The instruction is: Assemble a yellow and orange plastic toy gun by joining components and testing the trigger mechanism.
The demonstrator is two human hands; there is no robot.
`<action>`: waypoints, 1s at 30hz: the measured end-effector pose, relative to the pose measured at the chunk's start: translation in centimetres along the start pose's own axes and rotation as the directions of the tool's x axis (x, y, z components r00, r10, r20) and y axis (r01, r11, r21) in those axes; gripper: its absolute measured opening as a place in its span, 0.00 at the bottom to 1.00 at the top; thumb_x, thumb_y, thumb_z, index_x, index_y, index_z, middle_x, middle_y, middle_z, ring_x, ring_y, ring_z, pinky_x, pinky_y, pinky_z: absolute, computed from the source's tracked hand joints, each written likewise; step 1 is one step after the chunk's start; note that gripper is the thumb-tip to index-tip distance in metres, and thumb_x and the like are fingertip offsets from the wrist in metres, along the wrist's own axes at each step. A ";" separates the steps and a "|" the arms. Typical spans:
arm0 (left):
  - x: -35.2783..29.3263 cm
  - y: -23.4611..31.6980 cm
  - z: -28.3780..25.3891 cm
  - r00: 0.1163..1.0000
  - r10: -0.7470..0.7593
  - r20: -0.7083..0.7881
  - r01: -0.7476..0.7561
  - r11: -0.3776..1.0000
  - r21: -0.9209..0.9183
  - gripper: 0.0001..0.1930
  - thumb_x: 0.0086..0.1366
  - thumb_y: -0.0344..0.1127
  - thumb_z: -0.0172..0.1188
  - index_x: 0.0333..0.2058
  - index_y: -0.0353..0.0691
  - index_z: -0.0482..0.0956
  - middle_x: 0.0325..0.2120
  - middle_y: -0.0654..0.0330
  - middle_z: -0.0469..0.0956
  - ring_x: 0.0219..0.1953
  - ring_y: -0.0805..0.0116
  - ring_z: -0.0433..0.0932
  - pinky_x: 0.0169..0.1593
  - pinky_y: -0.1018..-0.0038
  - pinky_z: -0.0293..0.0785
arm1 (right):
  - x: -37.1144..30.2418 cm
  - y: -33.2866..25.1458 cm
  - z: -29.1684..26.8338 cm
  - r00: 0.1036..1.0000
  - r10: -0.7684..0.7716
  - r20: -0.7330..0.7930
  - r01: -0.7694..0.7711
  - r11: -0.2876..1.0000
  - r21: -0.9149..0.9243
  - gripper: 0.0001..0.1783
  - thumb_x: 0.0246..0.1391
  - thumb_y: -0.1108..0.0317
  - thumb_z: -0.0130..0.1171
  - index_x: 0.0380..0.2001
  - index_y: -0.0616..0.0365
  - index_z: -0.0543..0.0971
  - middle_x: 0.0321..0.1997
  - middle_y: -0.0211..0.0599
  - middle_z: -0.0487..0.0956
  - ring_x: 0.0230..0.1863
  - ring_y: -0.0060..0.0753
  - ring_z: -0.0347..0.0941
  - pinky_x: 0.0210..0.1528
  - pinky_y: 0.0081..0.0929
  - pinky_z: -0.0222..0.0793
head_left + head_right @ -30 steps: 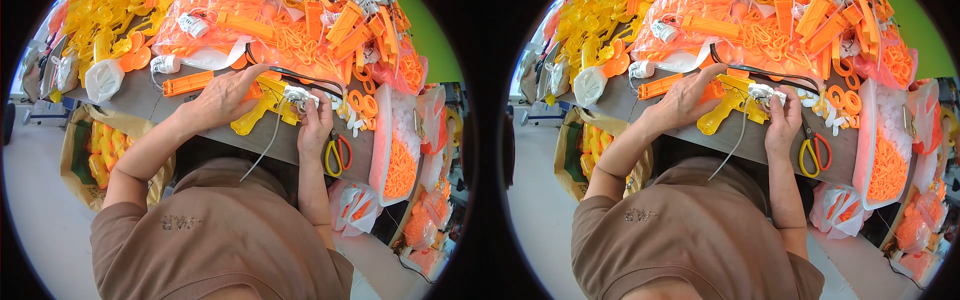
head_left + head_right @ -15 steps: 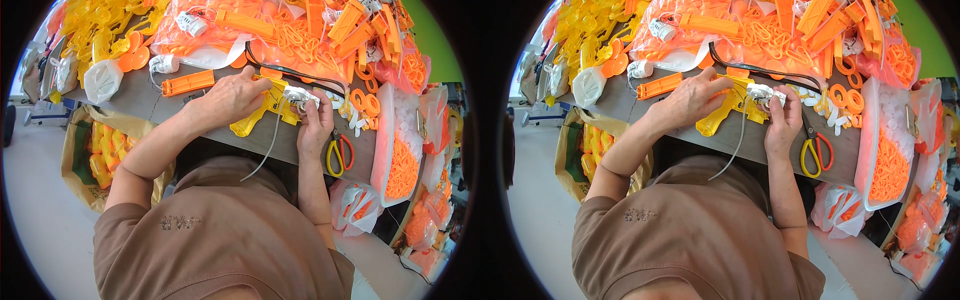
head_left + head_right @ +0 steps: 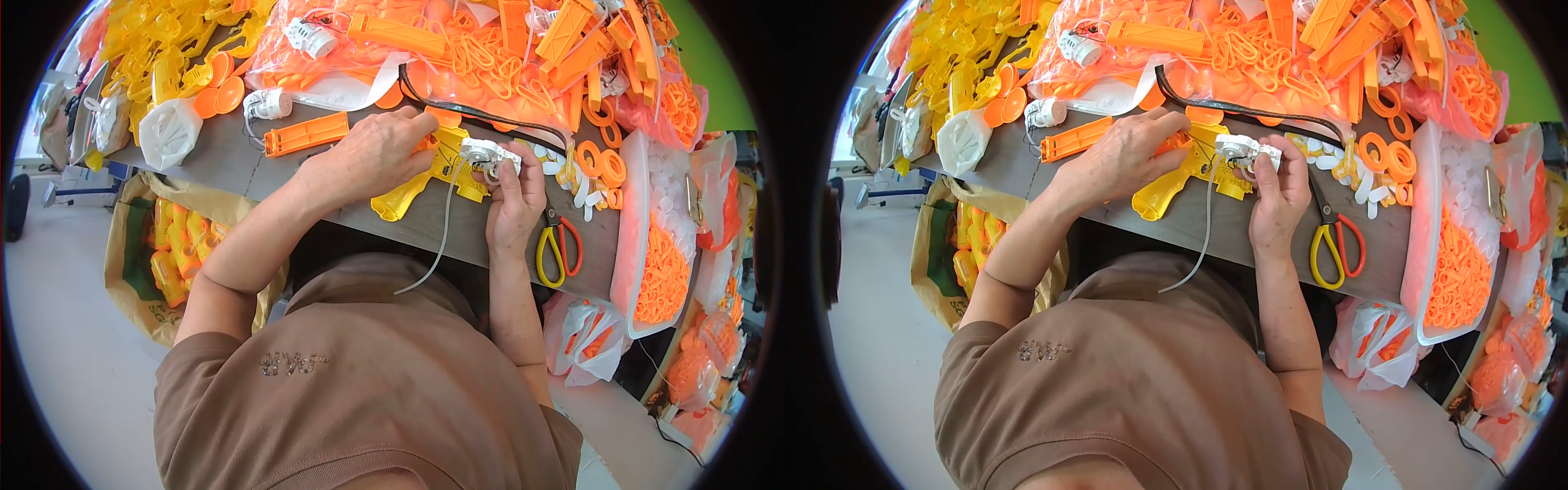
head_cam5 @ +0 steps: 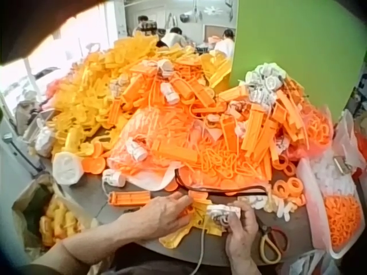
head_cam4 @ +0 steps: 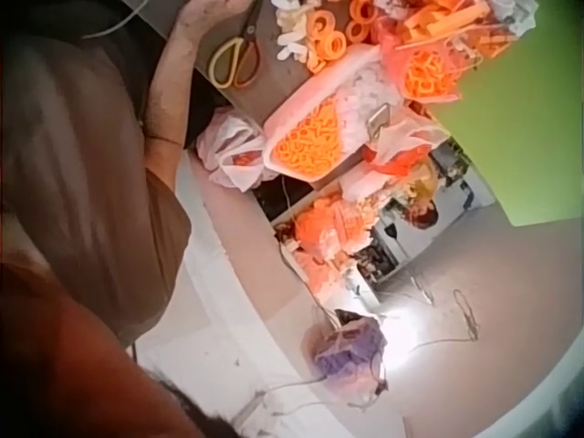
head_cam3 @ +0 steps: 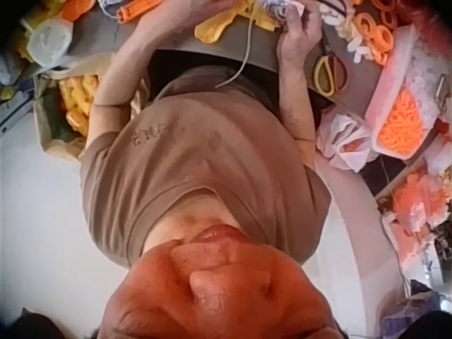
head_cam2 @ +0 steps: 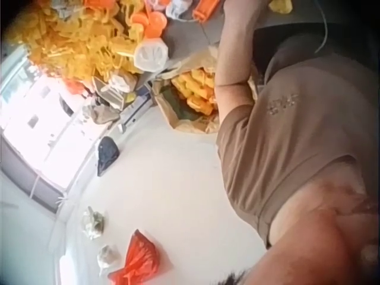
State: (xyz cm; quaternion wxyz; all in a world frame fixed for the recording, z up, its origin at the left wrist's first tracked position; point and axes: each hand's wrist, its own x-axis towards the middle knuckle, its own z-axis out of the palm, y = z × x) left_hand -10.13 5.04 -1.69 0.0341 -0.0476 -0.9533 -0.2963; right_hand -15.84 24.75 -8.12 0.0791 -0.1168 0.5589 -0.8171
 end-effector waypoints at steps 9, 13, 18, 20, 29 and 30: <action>1.3 0.6 0.7 0.999 -0.049 -0.007 0.049 0.999 -0.015 0.14 0.59 0.37 0.52 0.37 0.31 0.71 0.29 0.43 0.75 0.36 0.46 0.75 0.42 0.58 0.72 | -0.1 -0.1 -0.2 1.000 0.026 0.006 -0.026 0.999 0.044 0.15 0.59 0.69 0.52 0.48 0.61 0.69 0.47 0.39 0.73 0.43 0.29 0.74 0.40 0.29 0.77; 1.1 0.8 0.8 0.995 -0.064 -0.081 0.057 0.995 -0.082 0.16 0.57 0.37 0.55 0.39 0.31 0.71 0.30 0.42 0.75 0.36 0.47 0.76 0.42 0.60 0.72 | -0.2 -0.3 -0.2 0.999 0.033 0.016 -0.034 0.998 0.048 0.15 0.59 0.69 0.52 0.48 0.61 0.69 0.47 0.39 0.73 0.43 0.29 0.74 0.40 0.29 0.76; 0.8 0.7 0.6 0.997 -0.067 -0.047 0.062 0.992 -0.108 0.17 0.54 0.37 0.57 0.40 0.31 0.71 0.30 0.42 0.76 0.36 0.47 0.76 0.42 0.61 0.72 | -0.2 -0.3 -0.2 0.999 0.029 0.021 -0.030 0.998 0.050 0.14 0.59 0.70 0.51 0.48 0.61 0.69 0.47 0.39 0.73 0.42 0.29 0.74 0.40 0.29 0.76; 0.7 0.6 0.6 0.997 -0.058 -0.056 0.050 0.990 -0.132 0.18 0.54 0.36 0.58 0.40 0.31 0.72 0.31 0.43 0.76 0.36 0.47 0.76 0.41 0.61 0.73 | -0.2 -0.3 -0.3 0.999 0.028 0.028 -0.030 0.998 0.046 0.14 0.59 0.70 0.51 0.48 0.61 0.69 0.47 0.39 0.73 0.42 0.30 0.74 0.40 0.29 0.76; 0.6 0.5 1.3 0.988 -0.022 -0.153 0.003 0.992 -0.125 0.22 0.53 0.37 0.58 0.45 0.32 0.67 0.31 0.43 0.76 0.34 0.46 0.77 0.40 0.60 0.73 | -0.3 -0.3 -0.2 0.999 0.030 0.021 -0.031 0.999 0.036 0.15 0.60 0.70 0.51 0.49 0.62 0.69 0.48 0.40 0.73 0.43 0.31 0.74 0.40 0.29 0.76; 0.5 0.4 1.4 0.988 -0.023 -0.152 0.004 0.992 -0.125 0.22 0.53 0.37 0.58 0.45 0.32 0.67 0.31 0.43 0.76 0.34 0.46 0.77 0.40 0.60 0.73 | -0.3 -0.3 -0.2 0.999 0.031 0.023 -0.032 0.999 0.034 0.15 0.60 0.70 0.51 0.49 0.62 0.68 0.48 0.40 0.73 0.43 0.31 0.74 0.41 0.30 0.76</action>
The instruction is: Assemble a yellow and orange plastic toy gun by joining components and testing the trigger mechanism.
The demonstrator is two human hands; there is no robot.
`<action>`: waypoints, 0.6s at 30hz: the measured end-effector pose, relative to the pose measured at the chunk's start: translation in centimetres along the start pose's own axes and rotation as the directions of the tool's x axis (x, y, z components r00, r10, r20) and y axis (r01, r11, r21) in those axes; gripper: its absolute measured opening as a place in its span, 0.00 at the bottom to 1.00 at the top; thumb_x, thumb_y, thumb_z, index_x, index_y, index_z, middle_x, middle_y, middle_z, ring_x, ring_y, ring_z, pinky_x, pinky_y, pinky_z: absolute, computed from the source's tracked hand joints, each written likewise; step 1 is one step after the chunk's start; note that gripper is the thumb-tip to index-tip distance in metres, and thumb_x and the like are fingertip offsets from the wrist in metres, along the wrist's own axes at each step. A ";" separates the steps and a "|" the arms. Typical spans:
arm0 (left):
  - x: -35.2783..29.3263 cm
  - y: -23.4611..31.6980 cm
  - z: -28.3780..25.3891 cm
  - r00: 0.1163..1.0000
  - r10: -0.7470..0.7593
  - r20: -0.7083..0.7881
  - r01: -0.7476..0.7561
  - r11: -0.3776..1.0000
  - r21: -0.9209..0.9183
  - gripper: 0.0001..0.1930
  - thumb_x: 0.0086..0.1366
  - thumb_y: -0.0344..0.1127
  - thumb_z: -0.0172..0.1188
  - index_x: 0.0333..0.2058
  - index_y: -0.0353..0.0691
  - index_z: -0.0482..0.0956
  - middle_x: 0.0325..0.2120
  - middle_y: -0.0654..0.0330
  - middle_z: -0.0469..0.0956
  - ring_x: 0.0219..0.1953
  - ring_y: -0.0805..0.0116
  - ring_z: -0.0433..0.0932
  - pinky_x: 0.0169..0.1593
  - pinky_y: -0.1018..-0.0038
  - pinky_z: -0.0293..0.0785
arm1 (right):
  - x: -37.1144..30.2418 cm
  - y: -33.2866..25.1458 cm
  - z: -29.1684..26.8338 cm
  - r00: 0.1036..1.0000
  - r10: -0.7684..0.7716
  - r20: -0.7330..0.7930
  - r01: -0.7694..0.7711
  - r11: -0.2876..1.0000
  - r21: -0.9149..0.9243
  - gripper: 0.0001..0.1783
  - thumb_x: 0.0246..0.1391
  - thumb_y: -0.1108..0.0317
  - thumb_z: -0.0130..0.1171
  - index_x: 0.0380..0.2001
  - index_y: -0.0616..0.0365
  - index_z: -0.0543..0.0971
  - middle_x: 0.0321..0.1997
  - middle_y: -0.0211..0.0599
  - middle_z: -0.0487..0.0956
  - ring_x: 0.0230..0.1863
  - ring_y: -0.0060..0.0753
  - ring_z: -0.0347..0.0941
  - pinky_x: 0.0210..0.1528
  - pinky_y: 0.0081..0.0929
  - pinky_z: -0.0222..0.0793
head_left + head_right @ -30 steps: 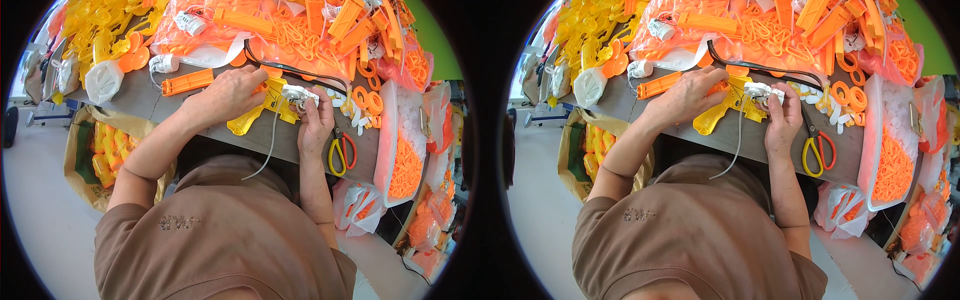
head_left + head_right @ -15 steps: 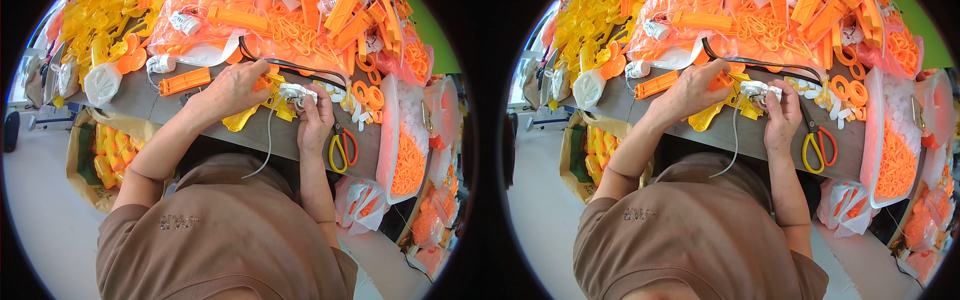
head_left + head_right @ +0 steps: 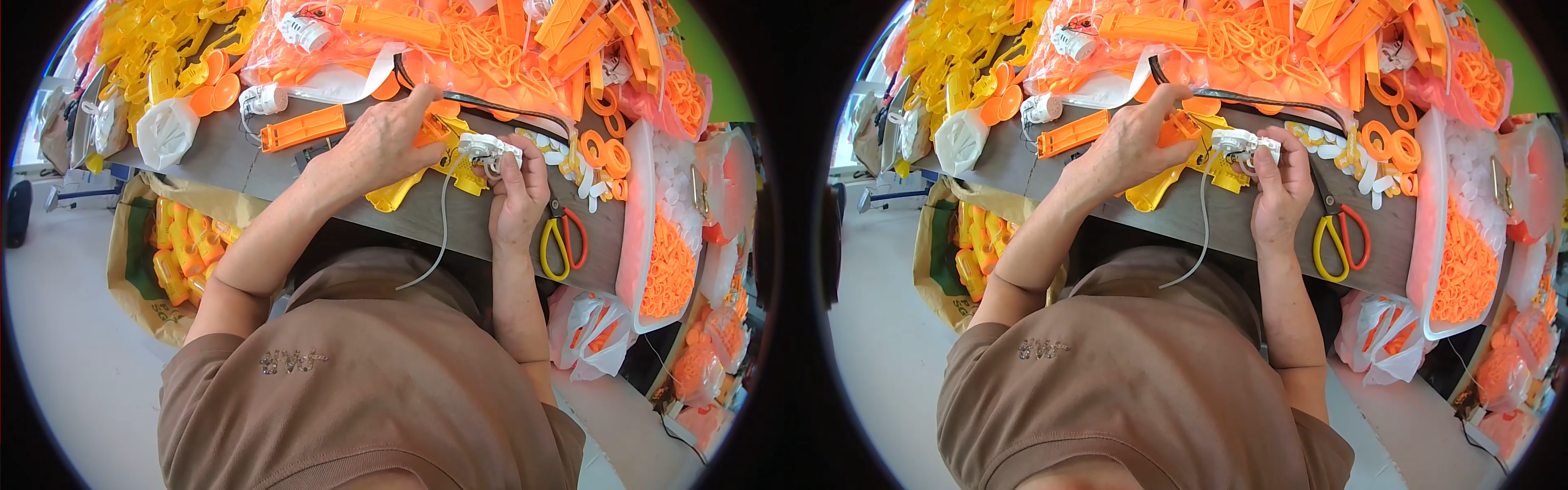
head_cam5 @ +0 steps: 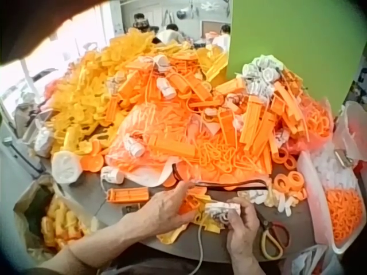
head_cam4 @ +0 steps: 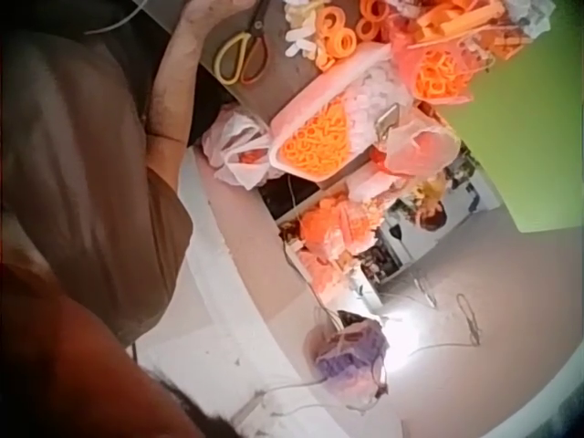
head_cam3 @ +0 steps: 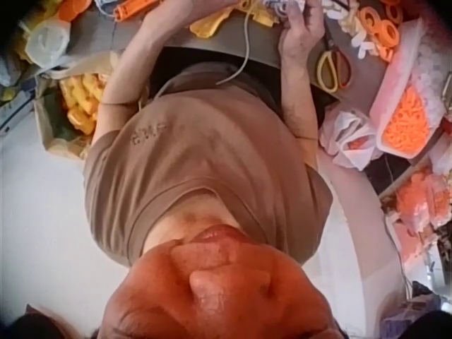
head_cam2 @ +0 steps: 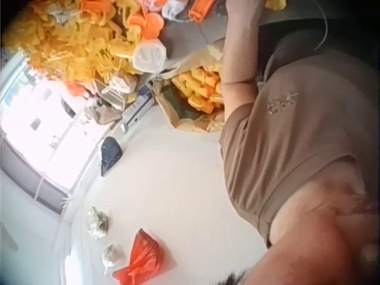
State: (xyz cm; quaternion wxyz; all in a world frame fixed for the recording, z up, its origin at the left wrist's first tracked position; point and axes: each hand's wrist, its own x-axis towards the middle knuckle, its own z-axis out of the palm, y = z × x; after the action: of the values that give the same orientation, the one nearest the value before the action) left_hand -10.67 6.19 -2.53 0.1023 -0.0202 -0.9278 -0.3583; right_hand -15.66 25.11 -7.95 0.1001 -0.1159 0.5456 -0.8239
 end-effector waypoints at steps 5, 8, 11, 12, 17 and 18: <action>-0.3 -0.6 0.7 1.000 0.017 -0.024 -0.012 0.983 0.184 0.20 0.53 0.40 0.60 0.39 0.32 0.67 0.23 0.48 0.76 0.29 0.47 0.77 0.35 0.60 0.73 | 0.0 0.0 0.0 1.000 -0.004 0.000 0.004 1.000 -0.008 0.15 0.60 0.70 0.50 0.49 0.62 0.68 0.48 0.41 0.73 0.44 0.31 0.74 0.41 0.30 0.76; -0.1 0.4 0.6 0.997 -0.069 0.021 0.060 0.962 0.267 0.20 0.53 0.43 0.61 0.35 0.33 0.69 0.23 0.49 0.76 0.28 0.50 0.77 0.32 0.60 0.72 | 0.0 0.0 0.0 1.000 0.003 -0.004 -0.003 1.000 -0.007 0.15 0.60 0.70 0.50 0.49 0.62 0.68 0.48 0.41 0.73 0.43 0.31 0.74 0.41 0.30 0.77; -0.2 -0.2 1.2 0.999 0.006 -0.053 0.011 0.949 0.314 0.19 0.54 0.44 0.61 0.34 0.33 0.71 0.22 0.51 0.76 0.28 0.53 0.77 0.32 0.62 0.72 | 0.0 0.0 0.1 1.000 0.003 0.004 -0.003 1.000 0.001 0.15 0.60 0.70 0.50 0.49 0.62 0.68 0.48 0.40 0.73 0.44 0.31 0.74 0.41 0.30 0.77; -0.1 -0.2 1.3 0.999 0.005 -0.051 0.011 0.950 0.313 0.19 0.54 0.44 0.61 0.34 0.33 0.71 0.22 0.51 0.76 0.28 0.53 0.77 0.32 0.62 0.72 | 0.0 -0.1 0.1 1.000 0.013 -0.007 -0.012 1.000 0.006 0.15 0.60 0.70 0.50 0.49 0.62 0.68 0.48 0.40 0.73 0.44 0.31 0.74 0.41 0.30 0.77; -0.5 -0.9 1.2 0.989 0.132 -0.062 -0.109 0.950 0.292 0.11 0.59 0.37 0.55 0.34 0.33 0.72 0.24 0.53 0.76 0.29 0.53 0.75 0.37 0.63 0.69 | 0.0 0.1 0.0 1.000 0.005 -0.007 -0.005 1.000 -0.004 0.14 0.60 0.70 0.51 0.48 0.61 0.69 0.48 0.39 0.73 0.44 0.30 0.74 0.41 0.30 0.77; -0.5 -1.0 1.0 0.990 0.131 -0.059 -0.108 0.951 0.291 0.11 0.59 0.37 0.55 0.34 0.33 0.72 0.24 0.53 0.76 0.29 0.53 0.75 0.37 0.63 0.69 | 0.1 0.1 0.0 1.000 0.006 -0.001 -0.006 1.000 0.000 0.14 0.60 0.70 0.51 0.48 0.61 0.69 0.48 0.39 0.73 0.44 0.30 0.74 0.41 0.30 0.77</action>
State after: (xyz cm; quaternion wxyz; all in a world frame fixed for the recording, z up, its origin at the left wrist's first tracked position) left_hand -10.48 6.16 -4.05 0.1616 -0.0473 -0.9623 -0.2134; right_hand -15.74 25.04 -8.01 0.1024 -0.1140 0.5460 -0.8236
